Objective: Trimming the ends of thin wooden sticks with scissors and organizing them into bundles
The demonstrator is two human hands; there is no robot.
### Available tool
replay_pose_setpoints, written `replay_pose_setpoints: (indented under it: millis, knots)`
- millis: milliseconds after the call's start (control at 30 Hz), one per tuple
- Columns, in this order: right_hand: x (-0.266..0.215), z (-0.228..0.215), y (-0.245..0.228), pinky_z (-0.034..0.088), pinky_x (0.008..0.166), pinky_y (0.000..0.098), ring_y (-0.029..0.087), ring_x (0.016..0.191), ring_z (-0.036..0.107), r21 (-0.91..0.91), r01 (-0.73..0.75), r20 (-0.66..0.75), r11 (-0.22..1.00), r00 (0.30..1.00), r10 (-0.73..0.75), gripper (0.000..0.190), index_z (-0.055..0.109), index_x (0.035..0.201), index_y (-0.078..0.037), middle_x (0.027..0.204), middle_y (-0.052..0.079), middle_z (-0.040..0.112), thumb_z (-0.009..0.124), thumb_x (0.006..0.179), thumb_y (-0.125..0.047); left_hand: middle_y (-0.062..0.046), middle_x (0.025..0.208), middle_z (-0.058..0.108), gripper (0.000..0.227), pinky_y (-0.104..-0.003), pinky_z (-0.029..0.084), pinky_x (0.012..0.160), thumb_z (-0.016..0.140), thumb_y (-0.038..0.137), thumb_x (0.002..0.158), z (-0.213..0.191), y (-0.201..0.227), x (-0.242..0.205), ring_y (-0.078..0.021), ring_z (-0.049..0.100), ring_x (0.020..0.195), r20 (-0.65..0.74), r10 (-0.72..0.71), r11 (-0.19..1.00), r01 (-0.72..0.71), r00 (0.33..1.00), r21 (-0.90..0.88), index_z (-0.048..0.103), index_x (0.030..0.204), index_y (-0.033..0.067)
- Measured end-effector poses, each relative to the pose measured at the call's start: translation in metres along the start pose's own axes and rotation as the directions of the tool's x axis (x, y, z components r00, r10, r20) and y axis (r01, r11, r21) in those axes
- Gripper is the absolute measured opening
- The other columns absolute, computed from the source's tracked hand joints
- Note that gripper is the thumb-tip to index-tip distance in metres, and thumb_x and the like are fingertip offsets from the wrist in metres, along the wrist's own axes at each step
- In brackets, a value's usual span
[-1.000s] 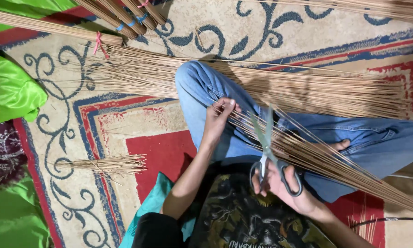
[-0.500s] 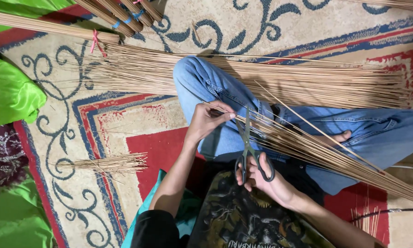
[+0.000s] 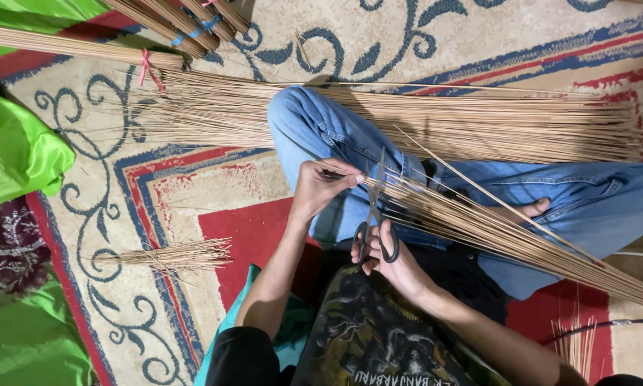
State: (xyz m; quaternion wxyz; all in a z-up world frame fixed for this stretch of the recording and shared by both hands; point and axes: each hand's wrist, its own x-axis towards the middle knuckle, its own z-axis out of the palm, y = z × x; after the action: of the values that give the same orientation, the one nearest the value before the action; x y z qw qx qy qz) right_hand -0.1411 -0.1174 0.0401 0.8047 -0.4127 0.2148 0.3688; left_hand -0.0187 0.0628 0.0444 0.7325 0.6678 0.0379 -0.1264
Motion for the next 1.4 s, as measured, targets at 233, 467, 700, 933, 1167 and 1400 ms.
replay_pose_setpoints:
  millis: [233, 467, 700, 933, 1167, 1400]
  knots:
    - [-0.003, 0.011, -0.006, 0.049, 0.055, 0.0307, 0.032, 0.079, 0.073, -0.011, 0.040, -0.072, 0.999, 0.997, -0.041, 0.066, 0.057, 0.114, 0.005, 0.086, 0.022, 0.071, 0.041, 0.105, -0.059, -0.015, 0.073, 0.077, 0.015, -0.023, 0.061, 0.063, 0.089, 0.000, 0.074, -0.002, -0.002, 0.000, -0.0124, 0.071, 0.068, 0.007, 0.001, 1.000, -0.001, 1.000, 0.028, 0.080, 0.087, 0.0005]
    - [-0.005, 0.020, 0.010, 0.049, 0.052, 0.0295, 0.030, 0.070, 0.072, 0.016, 0.095, -0.195, 0.995, 0.977, -0.090, 0.049, 0.061, 0.104, 0.005, 0.075, 0.020, 0.067, 0.054, 0.106, -0.043, -0.017, 0.074, 0.076, 0.014, -0.027, 0.063, 0.063, 0.088, -0.002, 0.076, -0.003, -0.018, 0.000, -0.0161, 0.073, 0.067, -0.027, -0.024, 1.000, 0.025, 0.999, 0.005, 0.079, 0.088, -0.0021]
    - [-0.009, 0.033, 0.009, 0.046, 0.047, 0.0272, 0.025, 0.062, 0.068, 0.055, 0.086, -0.265, 0.995, 0.962, -0.068, 0.043, 0.060, 0.099, 0.003, 0.068, 0.017, 0.063, 0.061, 0.103, -0.040, -0.017, 0.074, 0.076, 0.013, -0.025, 0.062, 0.063, 0.087, -0.002, 0.075, -0.007, -0.031, 0.000, -0.0165, 0.073, 0.065, -0.058, -0.039, 0.999, 0.039, 0.998, -0.005, 0.080, 0.086, -0.0010]
    - [0.011, 0.017, 0.022, 0.051, 0.051, 0.0327, 0.030, 0.065, 0.069, 0.117, -0.049, -0.239, 0.992, 0.968, 0.076, 0.056, 0.059, 0.094, 0.000, 0.069, 0.018, 0.064, 0.058, 0.100, -0.056, -0.019, 0.074, 0.075, 0.014, -0.027, 0.063, 0.061, 0.087, -0.004, 0.075, -0.007, -0.027, -0.002, -0.0176, 0.073, 0.066, -0.003, -0.047, 0.998, 0.047, 0.999, -0.040, 0.079, 0.087, -0.0032]
    - [0.015, 0.028, -0.011, 0.045, 0.050, 0.0296, 0.029, 0.063, 0.068, 0.025, -0.101, -0.248, 0.995, 0.963, 0.104, 0.070, 0.062, 0.091, 0.001, 0.069, 0.018, 0.063, 0.052, 0.098, -0.068, -0.021, 0.075, 0.075, 0.015, -0.028, 0.064, 0.062, 0.086, -0.006, 0.075, -0.007, -0.027, -0.004, -0.0189, 0.073, 0.067, -0.012, -0.056, 0.994, 0.055, 0.998, -0.090, 0.078, 0.087, -0.0062]
    - [0.019, 0.030, 0.008, 0.046, 0.039, 0.0277, 0.027, 0.049, 0.066, -0.057, -0.032, -0.370, 0.998, 0.929, 0.008, 0.063, 0.065, 0.074, 0.004, 0.054, 0.017, 0.059, 0.064, 0.099, -0.054, -0.015, 0.072, 0.076, 0.017, -0.024, 0.062, 0.056, 0.089, -0.004, 0.069, 0.000, -0.016, -0.002, -0.0136, 0.071, 0.060, -0.044, -0.013, 0.999, 0.015, 0.999, 0.038, 0.079, 0.081, 0.0023]
